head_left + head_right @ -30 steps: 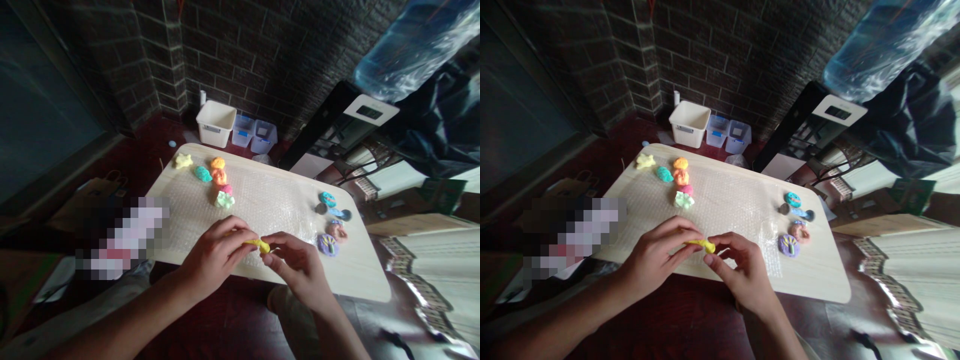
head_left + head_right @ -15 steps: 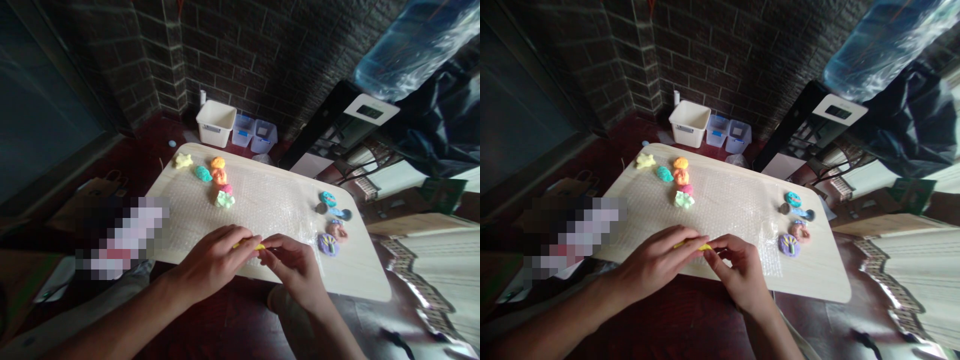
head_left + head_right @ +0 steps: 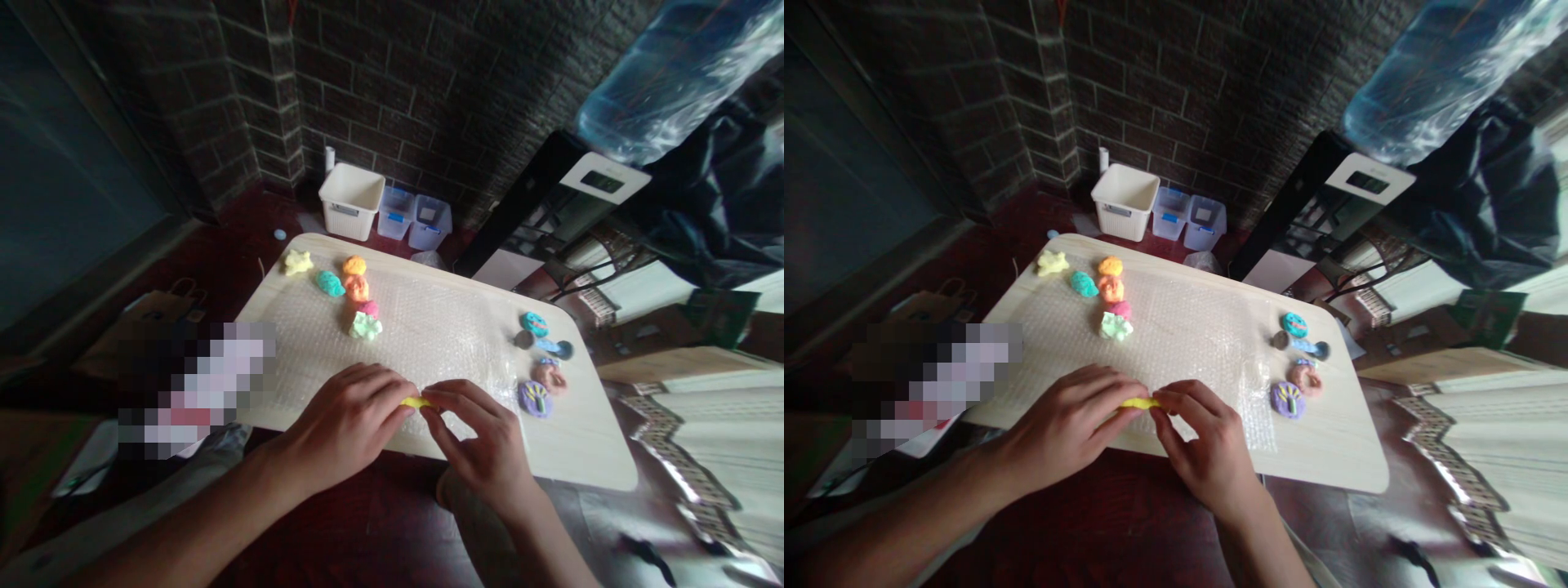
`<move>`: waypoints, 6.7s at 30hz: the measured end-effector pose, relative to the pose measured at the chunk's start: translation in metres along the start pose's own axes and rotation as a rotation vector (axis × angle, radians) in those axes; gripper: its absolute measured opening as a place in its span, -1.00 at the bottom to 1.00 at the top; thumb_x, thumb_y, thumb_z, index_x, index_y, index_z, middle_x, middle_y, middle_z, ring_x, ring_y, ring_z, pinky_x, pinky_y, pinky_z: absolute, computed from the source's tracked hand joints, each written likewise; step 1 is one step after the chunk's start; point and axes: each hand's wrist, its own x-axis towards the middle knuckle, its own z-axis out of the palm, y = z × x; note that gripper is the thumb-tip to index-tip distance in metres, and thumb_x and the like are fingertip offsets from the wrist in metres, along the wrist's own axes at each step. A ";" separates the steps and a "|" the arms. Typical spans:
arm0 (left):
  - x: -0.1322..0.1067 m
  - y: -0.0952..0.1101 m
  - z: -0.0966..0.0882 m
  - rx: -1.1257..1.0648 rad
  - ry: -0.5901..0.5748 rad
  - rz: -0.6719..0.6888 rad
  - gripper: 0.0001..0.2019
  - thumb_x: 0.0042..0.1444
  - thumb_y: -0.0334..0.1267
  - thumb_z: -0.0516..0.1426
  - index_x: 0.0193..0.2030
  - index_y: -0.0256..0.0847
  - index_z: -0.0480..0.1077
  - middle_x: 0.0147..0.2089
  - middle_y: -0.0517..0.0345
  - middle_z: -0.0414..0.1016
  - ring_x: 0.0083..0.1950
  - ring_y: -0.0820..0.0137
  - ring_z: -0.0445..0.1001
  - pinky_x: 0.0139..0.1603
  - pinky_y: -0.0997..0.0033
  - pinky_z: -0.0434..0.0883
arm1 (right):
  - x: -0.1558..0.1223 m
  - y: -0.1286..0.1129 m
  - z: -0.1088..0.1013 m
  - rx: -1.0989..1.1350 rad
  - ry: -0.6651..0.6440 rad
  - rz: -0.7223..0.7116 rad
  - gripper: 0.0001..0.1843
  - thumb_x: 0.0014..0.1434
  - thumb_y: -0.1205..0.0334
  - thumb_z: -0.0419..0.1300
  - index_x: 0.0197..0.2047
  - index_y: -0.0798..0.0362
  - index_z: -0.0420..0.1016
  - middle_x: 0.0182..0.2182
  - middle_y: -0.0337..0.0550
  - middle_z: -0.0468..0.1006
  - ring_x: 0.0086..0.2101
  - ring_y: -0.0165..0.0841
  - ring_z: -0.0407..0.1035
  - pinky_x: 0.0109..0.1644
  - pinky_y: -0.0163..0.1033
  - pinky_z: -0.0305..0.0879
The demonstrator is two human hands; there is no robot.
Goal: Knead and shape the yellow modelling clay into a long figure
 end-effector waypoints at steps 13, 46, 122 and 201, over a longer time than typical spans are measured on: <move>0.000 0.001 -0.002 -0.156 0.093 -0.046 -0.86 0.39 -0.43 0.18 0.01 -0.18 0.50 -0.07 0.11 0.55 -0.04 0.35 0.56 0.00 0.31 0.50 | -0.002 0.008 0.008 0.752 0.007 0.540 -0.71 0.38 0.02 0.31 0.01 0.04 0.65 -0.37 -0.13 0.66 -0.44 -0.34 0.57 -0.35 -0.24 0.56; -0.002 0.000 0.000 -0.039 0.089 0.039 -0.86 0.36 -0.45 0.20 -0.03 -0.21 0.55 -0.08 0.10 0.59 -0.07 0.32 0.55 -0.02 0.27 0.50 | -0.005 0.011 -0.002 0.707 0.012 0.533 -0.83 0.28 0.12 0.43 -0.11 -0.02 0.76 -0.35 -0.13 0.71 -0.41 -0.39 0.55 -0.28 -0.28 0.52; 0.000 0.006 0.000 -0.277 0.176 -0.081 -0.90 0.30 -0.49 0.24 -0.12 -0.25 0.54 -0.20 0.11 0.60 -0.16 0.39 0.57 -0.12 0.43 0.50 | -0.005 0.003 0.000 0.604 0.047 0.278 -0.77 0.30 0.35 0.38 -0.02 -0.12 0.72 -0.12 -0.10 0.67 -0.12 -0.31 0.59 -0.03 -0.21 0.56; -0.002 0.007 0.001 -0.298 -0.160 -0.229 -0.84 0.48 -0.31 0.05 -0.11 -0.19 0.45 -0.18 0.13 0.50 -0.16 0.33 0.50 -0.15 0.33 0.42 | -0.008 0.000 -0.001 0.233 -0.080 0.186 -0.80 0.31 0.34 0.30 -0.01 0.00 0.61 -0.22 -0.07 0.67 -0.25 -0.26 0.57 -0.17 -0.13 0.52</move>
